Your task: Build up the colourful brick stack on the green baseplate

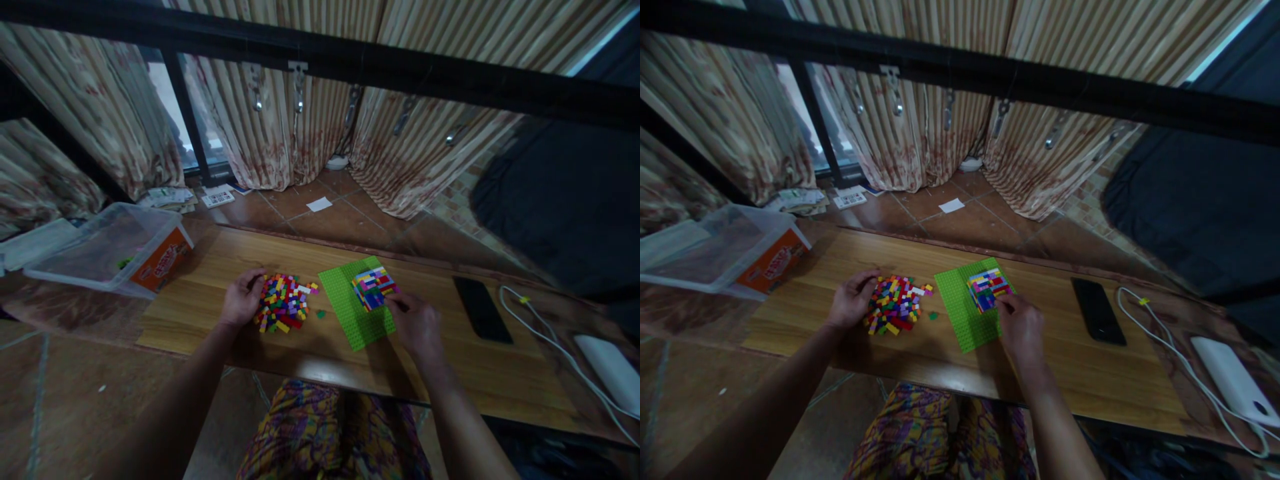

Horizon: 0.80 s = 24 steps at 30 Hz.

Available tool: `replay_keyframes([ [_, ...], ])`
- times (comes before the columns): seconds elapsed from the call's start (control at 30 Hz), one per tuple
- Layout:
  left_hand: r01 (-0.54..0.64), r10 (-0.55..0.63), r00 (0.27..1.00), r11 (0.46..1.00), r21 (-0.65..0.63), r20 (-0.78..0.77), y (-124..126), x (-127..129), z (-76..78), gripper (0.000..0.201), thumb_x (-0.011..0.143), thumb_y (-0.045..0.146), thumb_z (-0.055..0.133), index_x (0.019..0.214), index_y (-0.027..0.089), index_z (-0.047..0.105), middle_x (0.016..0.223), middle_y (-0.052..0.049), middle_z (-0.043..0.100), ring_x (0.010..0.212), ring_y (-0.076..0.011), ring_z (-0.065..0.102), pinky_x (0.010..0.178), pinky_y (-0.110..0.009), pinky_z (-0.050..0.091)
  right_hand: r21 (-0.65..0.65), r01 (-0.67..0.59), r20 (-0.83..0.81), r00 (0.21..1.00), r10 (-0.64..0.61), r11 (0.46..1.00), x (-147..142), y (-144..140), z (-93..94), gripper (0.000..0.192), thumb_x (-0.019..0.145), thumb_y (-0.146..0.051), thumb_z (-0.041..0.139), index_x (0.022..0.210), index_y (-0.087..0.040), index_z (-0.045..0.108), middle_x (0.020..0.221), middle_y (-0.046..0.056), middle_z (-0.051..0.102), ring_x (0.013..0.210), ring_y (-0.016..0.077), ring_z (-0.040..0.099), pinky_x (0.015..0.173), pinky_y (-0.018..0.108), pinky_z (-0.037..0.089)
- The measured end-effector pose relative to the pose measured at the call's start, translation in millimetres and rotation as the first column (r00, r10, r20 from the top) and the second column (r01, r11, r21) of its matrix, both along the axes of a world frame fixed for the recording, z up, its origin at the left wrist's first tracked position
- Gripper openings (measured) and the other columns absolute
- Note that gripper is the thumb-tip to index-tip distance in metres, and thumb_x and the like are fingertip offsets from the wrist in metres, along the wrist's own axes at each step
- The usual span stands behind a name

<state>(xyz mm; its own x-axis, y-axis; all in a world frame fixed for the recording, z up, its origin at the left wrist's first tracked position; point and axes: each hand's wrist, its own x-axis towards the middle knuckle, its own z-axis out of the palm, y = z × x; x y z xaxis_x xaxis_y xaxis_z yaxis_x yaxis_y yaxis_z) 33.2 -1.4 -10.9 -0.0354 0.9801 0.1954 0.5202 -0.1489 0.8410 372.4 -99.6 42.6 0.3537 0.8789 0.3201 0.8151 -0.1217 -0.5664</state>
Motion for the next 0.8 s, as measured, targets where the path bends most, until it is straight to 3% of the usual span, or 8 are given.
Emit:
replay_keyframes([
  [0.1, -0.001, 0.001, 1.0, 1.0, 0.004, 0.002, -0.1, -0.1, -1.0, 0.033, 0.084, 0.038, 0.049, 0.104, 0.02, 0.068, 0.11, -0.006, 0.07, 0.104, -0.0211, 0.064, 0.098, -0.036, 0.049, 0.018, -0.02, -0.091, 0.996, 0.022, 1.0, 1.4, 0.1, -3.1, 0.028, 0.08, -0.042, 0.056, 0.076, -0.02, 0.073, 0.082, 0.008, 0.073, 0.073, 0.0217, 0.065, 0.07, 0.032, 0.047],
  [0.23, 0.0, 0.0, 1.0, 1.0, 0.011, 0.004, 0.8, 0.1, -2.4, 0.033, 0.084, 0.038, 0.05, 0.104, 0.02, 0.069, 0.109, -0.006, 0.071, 0.103, -0.0214, 0.064, 0.098, -0.036, 0.049, 0.06, 0.057, -0.305, 0.952, -0.036, 0.997, 4.6, -4.6, -12.2, 0.03, 0.075, -0.045, 0.064, 0.084, -0.018, 0.073, 0.087, 0.01, 0.073, 0.078, 0.0236, 0.067, 0.074, 0.036, 0.051],
  [0.33, -0.004, 0.004, 1.0, 1.0, 0.012, -0.004, 1.1, 0.3, -1.8, 0.033, 0.084, 0.038, 0.049, 0.104, 0.02, 0.069, 0.109, -0.006, 0.071, 0.104, -0.0213, 0.064, 0.098, -0.035, 0.049, 0.074, 0.17, -0.522, 0.846, -0.107, 0.983, 6.3, -10.9, -22.3, 0.037, 0.072, -0.048, 0.067, 0.089, -0.016, 0.071, 0.085, 0.01, 0.072, 0.072, 0.0215, 0.066, 0.068, 0.036, 0.053],
  [0.47, 0.003, -0.003, 1.0, 1.0, 0.004, -0.003, 0.8, -0.1, -0.8, 0.034, 0.084, 0.039, 0.05, 0.104, 0.02, 0.069, 0.109, -0.006, 0.071, 0.104, -0.0211, 0.064, 0.098, -0.034, 0.049, 0.023, 0.292, -0.743, 0.645, -0.179, 0.956, 1.8, -15.6, -33.8, 0.04, 0.066, -0.049, 0.073, 0.086, -0.015, 0.068, 0.073, 0.004, 0.067, 0.06, 0.015, 0.062, 0.059, 0.03, 0.052],
  [0.57, 0.01, -0.01, 1.0, 1.0, 0.009, -0.006, 1.1, -1.0, -1.7, 0.034, 0.084, 0.039, 0.05, 0.104, 0.019, 0.068, 0.111, -0.006, 0.07, 0.105, -0.021, 0.064, 0.099, -0.034, 0.048, -0.001, 0.314, -0.801, 0.569, -0.188, 0.95, -4.0, -12.0, -37.1, 0.043, 0.062, -0.051, 0.075, 0.083, -0.015, 0.064, 0.069, 0.001, 0.064, 0.056, 0.0118, 0.058, 0.055, 0.026, 0.051],
  [0.8, 0.002, -0.002, 1.0, 1.0, 0.013, -0.016, 0.5, -0.4, -1.2, 0.034, 0.083, 0.039, 0.05, 0.104, 0.02, 0.068, 0.11, -0.006, 0.071, 0.103, -0.0213, 0.064, 0.097, -0.034, 0.049, -0.097, 0.36, -0.762, 0.573, -0.302, 0.928, -3.4, 3.7, -39.0, 0.058, 0.056, -0.06, 0.078, 0.089, -0.017, 0.057, 0.06, -0.004, 0.06, 0.049, 0.0119, 0.056, 0.045, 0.023, 0.047],
])
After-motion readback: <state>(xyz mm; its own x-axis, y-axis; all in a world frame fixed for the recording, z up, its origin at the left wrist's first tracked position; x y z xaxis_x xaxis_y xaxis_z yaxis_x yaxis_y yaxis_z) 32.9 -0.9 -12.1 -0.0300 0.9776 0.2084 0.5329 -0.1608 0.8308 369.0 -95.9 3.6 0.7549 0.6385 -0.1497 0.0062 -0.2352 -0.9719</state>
